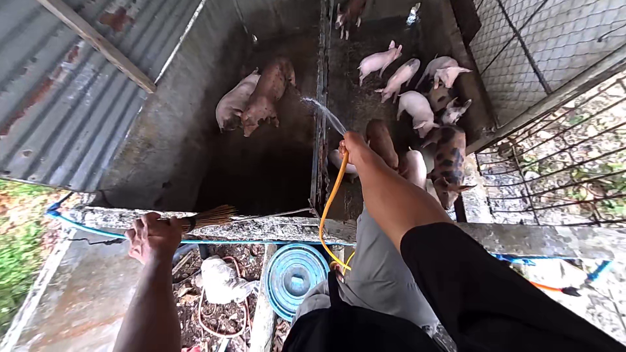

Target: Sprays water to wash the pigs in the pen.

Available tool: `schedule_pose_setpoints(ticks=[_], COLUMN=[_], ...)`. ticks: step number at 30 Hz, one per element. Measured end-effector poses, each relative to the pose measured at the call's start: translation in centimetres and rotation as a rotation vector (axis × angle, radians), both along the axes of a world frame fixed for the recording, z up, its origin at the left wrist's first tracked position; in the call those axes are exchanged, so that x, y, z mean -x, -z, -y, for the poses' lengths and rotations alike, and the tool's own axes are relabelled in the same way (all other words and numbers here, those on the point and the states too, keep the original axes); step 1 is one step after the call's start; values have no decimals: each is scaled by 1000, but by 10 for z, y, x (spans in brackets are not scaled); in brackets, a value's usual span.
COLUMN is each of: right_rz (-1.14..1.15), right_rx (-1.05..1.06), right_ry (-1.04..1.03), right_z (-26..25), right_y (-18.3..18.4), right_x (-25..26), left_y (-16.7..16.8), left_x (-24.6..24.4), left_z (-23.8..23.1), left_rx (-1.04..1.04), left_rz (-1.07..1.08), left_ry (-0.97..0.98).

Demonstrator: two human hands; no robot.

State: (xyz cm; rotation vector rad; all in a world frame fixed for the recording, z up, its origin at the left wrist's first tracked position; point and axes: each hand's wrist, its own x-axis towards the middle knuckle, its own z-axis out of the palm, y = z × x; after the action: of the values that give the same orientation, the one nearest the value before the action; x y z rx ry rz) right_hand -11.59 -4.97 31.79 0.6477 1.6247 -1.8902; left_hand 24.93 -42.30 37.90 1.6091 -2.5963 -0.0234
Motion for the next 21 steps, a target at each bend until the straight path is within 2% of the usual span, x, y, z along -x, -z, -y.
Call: schedule_pose_setpoints(ticks=[21], right_rz=[-49], right_rx=[37], right_ry=[-47], right_z=[4], right_y=[-4], right_x=[1], left_y=[1], left_x=[-8], left_z=[1], left_rx=[-13], left_rz=[2], left_ry=[2])
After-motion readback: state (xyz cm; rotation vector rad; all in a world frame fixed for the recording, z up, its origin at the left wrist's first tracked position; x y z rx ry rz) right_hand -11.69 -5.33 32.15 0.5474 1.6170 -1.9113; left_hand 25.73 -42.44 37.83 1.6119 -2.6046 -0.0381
